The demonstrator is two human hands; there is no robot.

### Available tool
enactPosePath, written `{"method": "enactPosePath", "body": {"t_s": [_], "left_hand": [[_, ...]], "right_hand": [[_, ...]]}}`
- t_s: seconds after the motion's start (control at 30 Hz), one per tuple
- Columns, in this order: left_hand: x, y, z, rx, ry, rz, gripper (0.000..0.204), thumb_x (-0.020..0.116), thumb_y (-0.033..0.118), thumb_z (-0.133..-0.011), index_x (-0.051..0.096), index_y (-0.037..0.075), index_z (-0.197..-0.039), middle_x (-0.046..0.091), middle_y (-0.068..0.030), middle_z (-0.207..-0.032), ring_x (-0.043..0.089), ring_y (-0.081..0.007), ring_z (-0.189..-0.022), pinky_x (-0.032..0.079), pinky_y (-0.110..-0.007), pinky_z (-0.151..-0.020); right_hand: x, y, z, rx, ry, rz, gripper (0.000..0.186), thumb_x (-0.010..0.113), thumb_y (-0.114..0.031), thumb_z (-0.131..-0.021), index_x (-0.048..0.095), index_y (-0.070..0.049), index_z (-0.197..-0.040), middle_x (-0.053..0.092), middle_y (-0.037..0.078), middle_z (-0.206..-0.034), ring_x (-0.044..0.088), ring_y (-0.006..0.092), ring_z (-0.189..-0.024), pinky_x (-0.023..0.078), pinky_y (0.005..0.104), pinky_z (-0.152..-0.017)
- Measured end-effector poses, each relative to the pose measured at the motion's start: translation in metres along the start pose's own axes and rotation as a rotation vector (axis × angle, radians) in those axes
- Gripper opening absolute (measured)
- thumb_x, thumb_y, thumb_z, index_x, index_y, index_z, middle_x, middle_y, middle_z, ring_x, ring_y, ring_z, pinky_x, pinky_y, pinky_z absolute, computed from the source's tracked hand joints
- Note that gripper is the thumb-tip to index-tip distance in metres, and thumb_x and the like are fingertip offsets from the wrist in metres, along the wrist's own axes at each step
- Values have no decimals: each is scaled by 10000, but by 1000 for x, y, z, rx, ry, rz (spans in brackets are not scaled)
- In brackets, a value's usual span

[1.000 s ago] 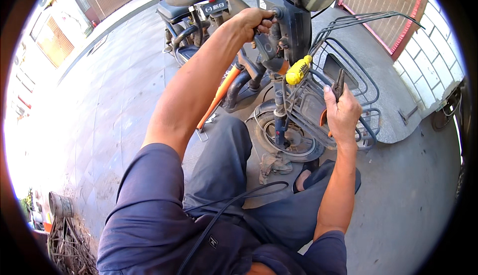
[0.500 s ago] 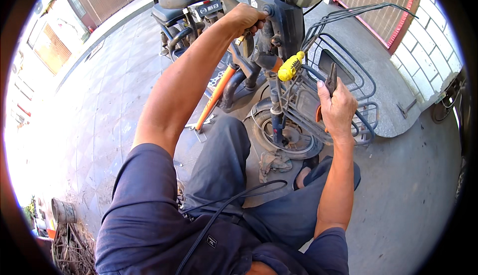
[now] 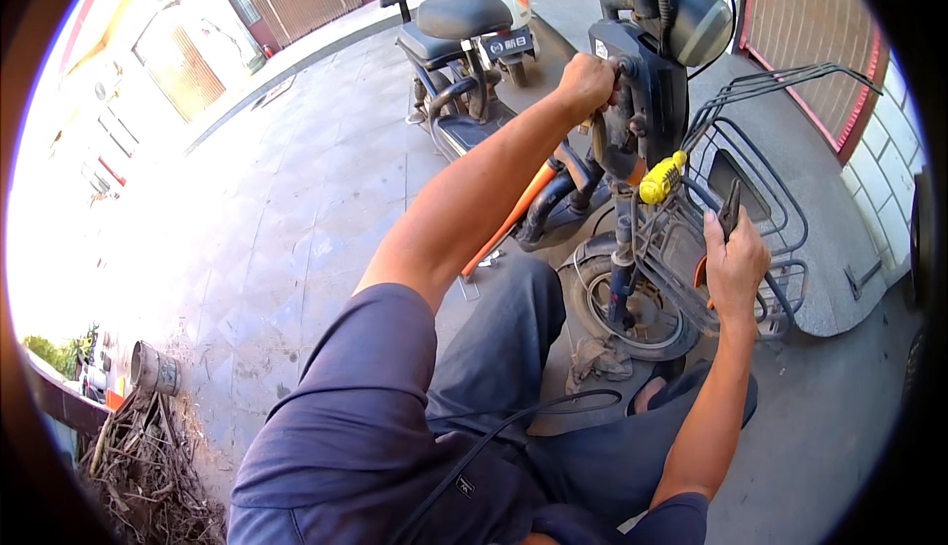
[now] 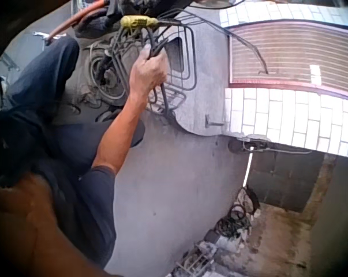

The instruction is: The person is sitting on the ground repairing an electric scooter. They use pliers to strip and twist wires near the handlebar stem and use a yellow screwdriver to adjust components within the steering column.

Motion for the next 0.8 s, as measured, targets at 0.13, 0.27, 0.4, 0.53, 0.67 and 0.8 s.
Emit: {"method": "enactPosePath", "body": {"t_s": [0.13, 0.27, 0.4, 0.53, 0.67, 0.8], "left_hand": [[9, -3, 3, -147, -77, 150, 404, 469, 298, -1027, 618, 6, -791, 525, -44, -570, 447, -132, -439, 357, -268, -408], [24, -20, -7, -339, -147, 536, 362, 441, 284, -1041, 573, 7, -847, 450, 8, -543, 368, -86, -417, 312, -202, -385], [36, -34, -10, -523, -269, 817, 352, 420, 269, -1057, 550, 2, -866, 419, 41, -582, 333, -46, -439, 278, -181, -357], [34, -24, -2, -433, -278, 723, 298, 473, 238, -1046, 558, 14, -869, 453, 39, -607, 366, -47, -460, 326, -179, -397], [30, -9, 12, -332, -329, 529, 245, 537, 218, -1024, 595, 24, -885, 515, 29, -630, 427, -52, -484, 387, -182, -456], [18, -10, 5, -264, -289, 308, 241, 584, 213, -1002, 631, 36, -845, 563, 1, -624, 469, -75, -473, 410, -221, -454]], "right_hand": [[-1, 3, -1, -4, -1, -1, 239, 622, -230, -943, 582, 3, -914, 605, 183, -789, 600, 393, -735, 441, 476, -646], [-1, 1, -2, -16, 11, -25, 245, 622, -232, -945, 583, 8, -917, 604, 188, -782, 597, 402, -734, 440, 481, -646], [-1, 2, -2, -13, 6, -21, 252, 619, -233, -948, 582, 14, -913, 604, 193, -777, 597, 404, -726, 440, 484, -644], [-1, 2, -1, -27, 29, -20, 252, 616, -233, -951, 580, 12, -909, 604, 189, -774, 599, 399, -721, 438, 483, -639], [-3, 1, -1, -42, 29, -20, 247, 614, -233, -952, 580, 9, -919, 602, 182, -768, 601, 395, -716, 437, 482, -636], [-2, -3, 0, -46, 32, -16, 235, 612, -225, -952, 577, 5, -917, 597, 179, -758, 600, 389, -706, 436, 478, -629]]}}
Point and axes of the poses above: each hand's wrist, its own z-axis away from the middle knuckle, its own x-axis out of the palm, y = z × x, the point moved 10 cm from there along -z, towards the middle knuckle
